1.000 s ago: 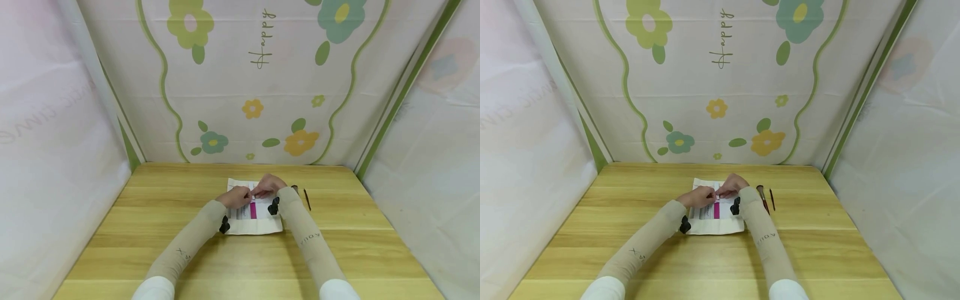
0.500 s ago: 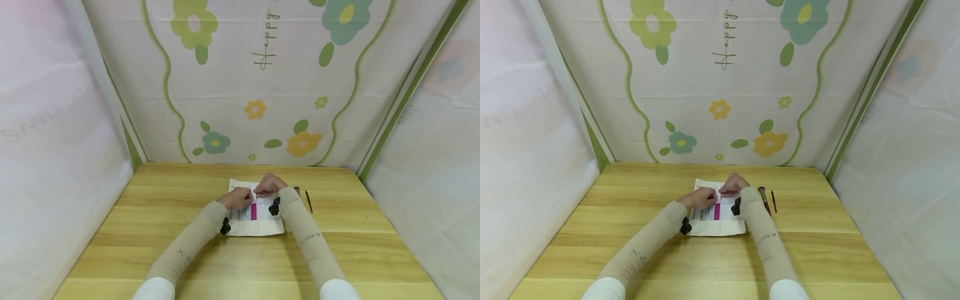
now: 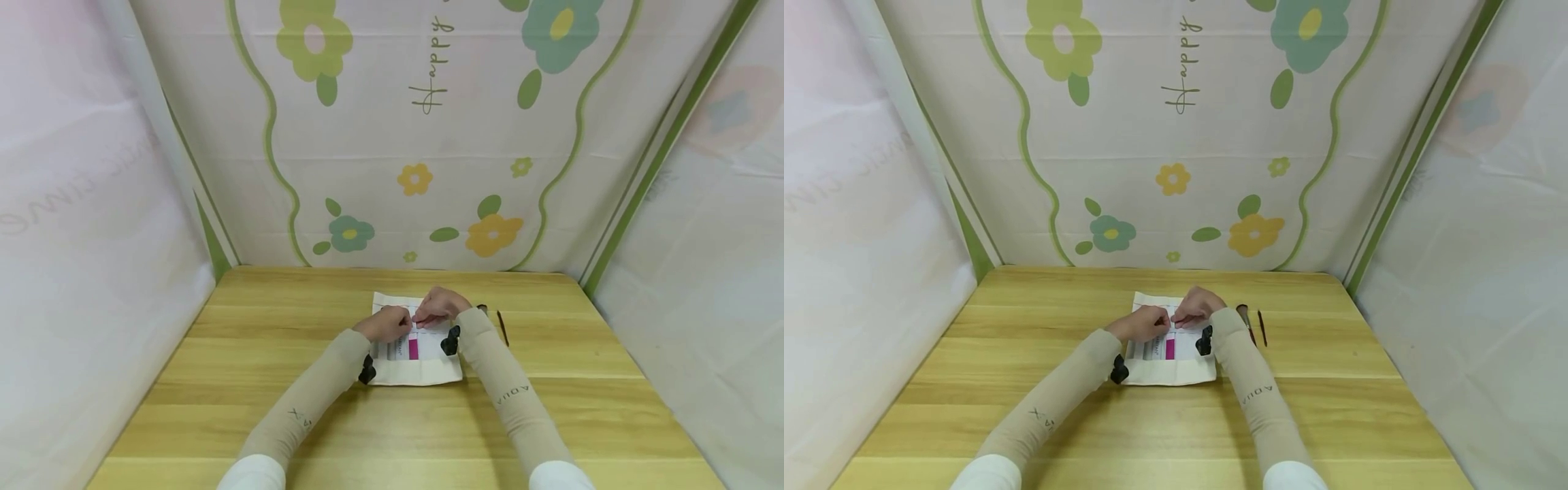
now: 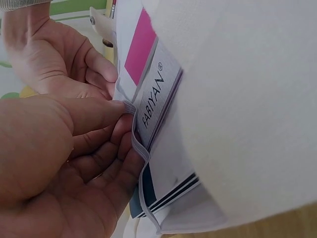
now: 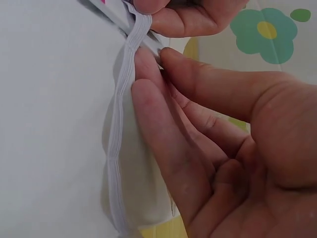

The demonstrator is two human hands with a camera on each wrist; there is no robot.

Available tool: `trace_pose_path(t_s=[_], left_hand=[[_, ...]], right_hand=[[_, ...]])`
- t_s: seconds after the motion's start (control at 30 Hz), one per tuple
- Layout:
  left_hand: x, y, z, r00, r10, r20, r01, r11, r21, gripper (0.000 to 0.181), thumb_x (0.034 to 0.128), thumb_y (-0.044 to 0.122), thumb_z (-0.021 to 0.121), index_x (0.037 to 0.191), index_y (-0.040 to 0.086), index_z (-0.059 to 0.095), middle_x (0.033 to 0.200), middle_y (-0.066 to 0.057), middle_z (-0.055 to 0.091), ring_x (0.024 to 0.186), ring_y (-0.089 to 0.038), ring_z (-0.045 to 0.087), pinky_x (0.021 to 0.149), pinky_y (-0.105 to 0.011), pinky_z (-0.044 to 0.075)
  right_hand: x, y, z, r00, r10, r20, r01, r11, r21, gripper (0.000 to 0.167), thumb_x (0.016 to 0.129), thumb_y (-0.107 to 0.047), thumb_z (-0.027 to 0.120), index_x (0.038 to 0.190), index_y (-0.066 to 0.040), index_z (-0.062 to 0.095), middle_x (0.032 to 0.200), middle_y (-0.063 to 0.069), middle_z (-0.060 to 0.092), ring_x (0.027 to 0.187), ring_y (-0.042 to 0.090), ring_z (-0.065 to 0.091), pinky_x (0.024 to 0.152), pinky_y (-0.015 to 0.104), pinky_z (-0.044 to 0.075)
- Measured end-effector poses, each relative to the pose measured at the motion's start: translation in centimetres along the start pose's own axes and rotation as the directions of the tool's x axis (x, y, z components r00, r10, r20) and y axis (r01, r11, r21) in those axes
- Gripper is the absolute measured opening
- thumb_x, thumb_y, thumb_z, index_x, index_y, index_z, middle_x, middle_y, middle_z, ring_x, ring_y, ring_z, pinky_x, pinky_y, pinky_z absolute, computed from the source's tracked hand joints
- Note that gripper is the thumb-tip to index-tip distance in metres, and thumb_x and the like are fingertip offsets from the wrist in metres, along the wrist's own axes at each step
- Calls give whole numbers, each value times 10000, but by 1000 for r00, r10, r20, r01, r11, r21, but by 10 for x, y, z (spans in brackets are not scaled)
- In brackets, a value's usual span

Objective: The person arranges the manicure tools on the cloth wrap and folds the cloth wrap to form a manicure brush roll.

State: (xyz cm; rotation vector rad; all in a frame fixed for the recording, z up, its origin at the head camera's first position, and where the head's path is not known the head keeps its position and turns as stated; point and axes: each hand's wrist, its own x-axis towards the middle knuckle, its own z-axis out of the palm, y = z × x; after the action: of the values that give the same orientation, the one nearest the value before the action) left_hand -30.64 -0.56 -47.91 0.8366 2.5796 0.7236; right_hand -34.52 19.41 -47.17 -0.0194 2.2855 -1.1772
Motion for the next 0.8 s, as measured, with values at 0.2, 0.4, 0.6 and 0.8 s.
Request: trace_pose_path(t_s=[0.2, 0.4, 0.6, 0.8], left_hand=[[1, 0, 2, 1000, 7, -2, -7, 1000, 2, 125, 1073, 100, 571, 1042, 52, 682, 912, -10, 642, 827, -118, 553, 819, -282, 498], [3, -1, 6, 1000, 27, -8, -27, 1000, -11, 122, 1060, 87, 581, 986, 66, 675, 875, -7, 626, 802, -116, 544, 785, -267, 484], [5, -1, 7, 1000, 27, -9, -27, 999, -28, 133, 1060, 96, 583, 977, 67, 683, 876, -9, 635, 792, -125, 552, 778, -274, 483], [3, 1, 3, 1000, 18, 1, -18, 999, -31, 112, 1064, 114, 606, 998, 81, 689, 918, -10, 647, 822, -137, 548, 823, -298, 481]], right_hand=[[-3, 5, 0, 1000, -9, -21, 9, 1000, -5, 92, 952, -110, 774, 967, -45, 837, 882, 66, 821, 741, 106, 757, 687, 238, 608], [-9, 8, 1, 999, -22, -34, 21, 999, -30, 97, 910, -115, 827, 952, -29, 840, 886, 97, 822, 763, 145, 784, 724, 281, 627], [-28, 1, -13, 993, -53, -107, 26, 972, -234, 188, 900, -218, 854, 924, -33, 836, 852, 93, 814, 795, 209, 779, 788, 341, 628], [-54, 0, -47, 983, -116, -140, 61, 935, -349, 241, 978, -231, 767, 1051, -5, 805, 1002, 171, 797, 883, 290, 742, 906, 466, 614]])
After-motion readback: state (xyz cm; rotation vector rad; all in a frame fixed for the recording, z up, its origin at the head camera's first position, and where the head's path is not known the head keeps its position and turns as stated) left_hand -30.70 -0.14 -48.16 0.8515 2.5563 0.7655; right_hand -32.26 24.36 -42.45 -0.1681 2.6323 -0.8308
